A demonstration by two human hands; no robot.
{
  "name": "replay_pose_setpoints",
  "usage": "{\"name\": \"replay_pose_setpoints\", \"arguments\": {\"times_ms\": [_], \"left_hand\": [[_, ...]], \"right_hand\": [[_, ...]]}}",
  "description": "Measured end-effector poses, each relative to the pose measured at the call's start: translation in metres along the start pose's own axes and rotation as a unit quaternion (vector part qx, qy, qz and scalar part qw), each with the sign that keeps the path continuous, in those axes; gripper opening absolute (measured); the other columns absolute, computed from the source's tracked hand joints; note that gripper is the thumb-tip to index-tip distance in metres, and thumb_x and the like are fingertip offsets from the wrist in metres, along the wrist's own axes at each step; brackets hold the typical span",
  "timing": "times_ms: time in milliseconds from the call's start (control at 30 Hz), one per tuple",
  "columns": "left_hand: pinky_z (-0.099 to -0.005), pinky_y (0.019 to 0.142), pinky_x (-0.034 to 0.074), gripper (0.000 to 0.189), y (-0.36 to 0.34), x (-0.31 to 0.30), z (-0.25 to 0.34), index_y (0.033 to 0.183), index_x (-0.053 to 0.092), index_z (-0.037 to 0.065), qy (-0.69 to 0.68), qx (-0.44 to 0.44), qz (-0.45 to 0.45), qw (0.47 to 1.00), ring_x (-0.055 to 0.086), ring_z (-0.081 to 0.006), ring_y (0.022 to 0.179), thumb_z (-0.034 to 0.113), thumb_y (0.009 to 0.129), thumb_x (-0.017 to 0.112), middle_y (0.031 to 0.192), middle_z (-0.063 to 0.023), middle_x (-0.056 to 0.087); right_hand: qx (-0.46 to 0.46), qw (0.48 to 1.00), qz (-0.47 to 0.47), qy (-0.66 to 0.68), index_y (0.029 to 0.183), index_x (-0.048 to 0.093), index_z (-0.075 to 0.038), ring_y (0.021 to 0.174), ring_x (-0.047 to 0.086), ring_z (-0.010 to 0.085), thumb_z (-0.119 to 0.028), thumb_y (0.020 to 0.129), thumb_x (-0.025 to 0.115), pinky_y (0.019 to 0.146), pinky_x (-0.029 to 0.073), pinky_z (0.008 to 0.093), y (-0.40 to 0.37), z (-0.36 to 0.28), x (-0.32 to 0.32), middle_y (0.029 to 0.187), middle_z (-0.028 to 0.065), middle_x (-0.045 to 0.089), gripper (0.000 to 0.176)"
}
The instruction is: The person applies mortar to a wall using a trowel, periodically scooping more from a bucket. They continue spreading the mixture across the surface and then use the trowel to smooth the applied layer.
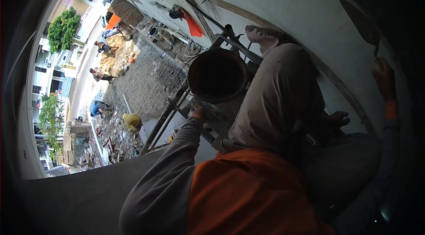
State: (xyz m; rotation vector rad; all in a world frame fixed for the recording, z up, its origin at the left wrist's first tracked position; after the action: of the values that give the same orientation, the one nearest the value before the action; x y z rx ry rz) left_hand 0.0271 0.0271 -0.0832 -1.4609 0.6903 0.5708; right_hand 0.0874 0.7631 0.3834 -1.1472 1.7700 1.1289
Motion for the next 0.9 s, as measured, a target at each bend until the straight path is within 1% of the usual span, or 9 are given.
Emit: {"name": "replay_pose_setpoints", "arguments": {"times_ms": [133,233,300,400,500,633,767,800,900], "left_hand": [[-0.0505,0.115,0.021,0.103,0.029,0.026,-0.023,0.144,0.013,-0.013,-0.009,0.024,-0.006,1.0,0.018,-0.0525,0.137,0.03,0.072,0.072,0.146,-0.0414,0.012],[-0.049,0.115,0.022,0.082,0.015,0.017,-0.024,0.142,0.019,-0.013,-0.03,0.0,-0.008,1.0,0.018,-0.0492,0.139,0.02,0.079,0.059,0.147,-0.0373,0.016],[-0.0452,0.115,0.024,0.072,-0.009,-0.004,-0.013,0.146,0.01,-0.009,-0.007,-0.076,-0.023,0.997,0.014,-0.0482,0.141,0.019,0.091,0.045,0.153,-0.0311,0.007],[-0.0557,0.113,0.022,0.074,0.012,0.01,-0.018,0.136,0.028,-0.019,0.012,-0.023,0.059,0.998,0.025,-0.0524,0.135,0.017,0.077,0.056,0.14,-0.0418,0.028],[-0.0565,0.113,0.024,0.072,0.05,0.045,-0.04,0.138,0.026,-0.018,0.055,-0.037,0.106,0.992,0.021,-0.0537,0.136,0.016,0.08,0.053,0.142,-0.0417,0.025],[-0.0497,0.114,0.025,0.082,-0.005,-0.001,-0.014,0.145,0.013,-0.01,0.028,-0.073,0.004,0.997,0.02,-0.0522,0.137,0.013,0.081,0.059,0.15,-0.0359,0.007],[-0.0485,0.114,0.025,0.086,-0.009,-0.005,-0.016,0.147,0.011,-0.006,-0.039,-0.097,0.022,0.994,0.019,-0.0514,0.138,0.014,0.081,0.063,0.152,-0.0331,0.004],[-0.0483,0.115,0.024,0.083,-0.015,-0.011,-0.01,0.148,0.013,-0.005,-0.012,-0.096,0.005,0.995,0.018,-0.0506,0.139,0.013,0.082,0.061,0.153,-0.0317,0.003],[-0.053,0.113,0.025,0.06,-0.006,-0.01,-0.014,0.145,0.019,-0.007,-0.026,-0.083,0.028,0.996,0.017,-0.0533,0.138,0.015,0.093,0.041,0.152,-0.0332,0.009]], "right_hand": [[0.024,0.998,-0.022,0.058,0.097,0.054,0.0,0.067,0.046,0.0113,-0.02,0.081,0.066,0.06,0.044,0.0303,0.012,0.004,0.016,0.074,0.0054,0.048,0.029],[0.077,0.987,-0.045,0.132,0.093,0.053,-0.003,0.062,0.042,0.0077,-0.021,0.082,0.065,0.053,0.039,0.0263,0.014,-0.009,0.029,0.072,-0.0008,0.043,0.025],[0.074,0.986,-0.057,0.141,0.091,0.052,-0.005,0.06,0.04,0.0063,-0.023,0.081,0.066,0.05,0.036,0.0249,0.018,-0.019,0.037,0.071,-0.0026,0.041,0.024],[0.065,0.976,-0.074,0.195,0.087,0.051,-0.008,0.059,0.037,0.0052,-0.025,0.081,0.066,0.049,0.034,0.0235,0.027,-0.032,0.05,0.072,-0.0038,0.039,0.024],[0.062,0.962,-0.095,0.248,0.087,0.05,-0.009,0.057,0.036,0.005,-0.026,0.081,0.065,0.049,0.033,0.022,0.037,-0.051,0.068,0.075,-0.0042,0.04,0.024],[0.06,0.942,-0.129,0.305,0.087,0.05,-0.008,0.055,0.037,0.0056,-0.024,0.079,0.065,0.047,0.033,0.0226,0.044,-0.083,0.077,0.075,-0.0035,0.04,0.023],[0.056,0.934,-0.15,0.32,0.086,0.049,-0.008,0.053,0.038,0.0063,-0.023,0.078,0.065,0.046,0.034,0.0231,0.045,-0.088,0.089,0.073,-0.0025,0.041,0.024],[0.06,0.933,-0.151,0.32,0.086,0.049,-0.008,0.052,0.038,0.0065,-0.023,0.077,0.065,0.045,0.035,0.0232,0.045,-0.087,0.09,0.073,-0.0022,0.041,0.024],[0.077,0.934,-0.146,0.316,0.083,0.045,-0.01,0.052,0.033,0.0059,-0.025,0.077,0.064,0.045,0.032,0.0233,0.042,-0.082,0.093,0.071,-0.004,0.037,0.025]]}}
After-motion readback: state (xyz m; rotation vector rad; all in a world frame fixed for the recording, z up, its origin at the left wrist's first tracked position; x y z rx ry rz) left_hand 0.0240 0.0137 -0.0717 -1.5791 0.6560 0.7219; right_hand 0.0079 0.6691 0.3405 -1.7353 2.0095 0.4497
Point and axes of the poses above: each hand's wrist, its own y-axis towards the middle knuckle, its own x-axis out of the palm, z = x × y, the point moved 9 cm from there along y, towards the middle knuckle
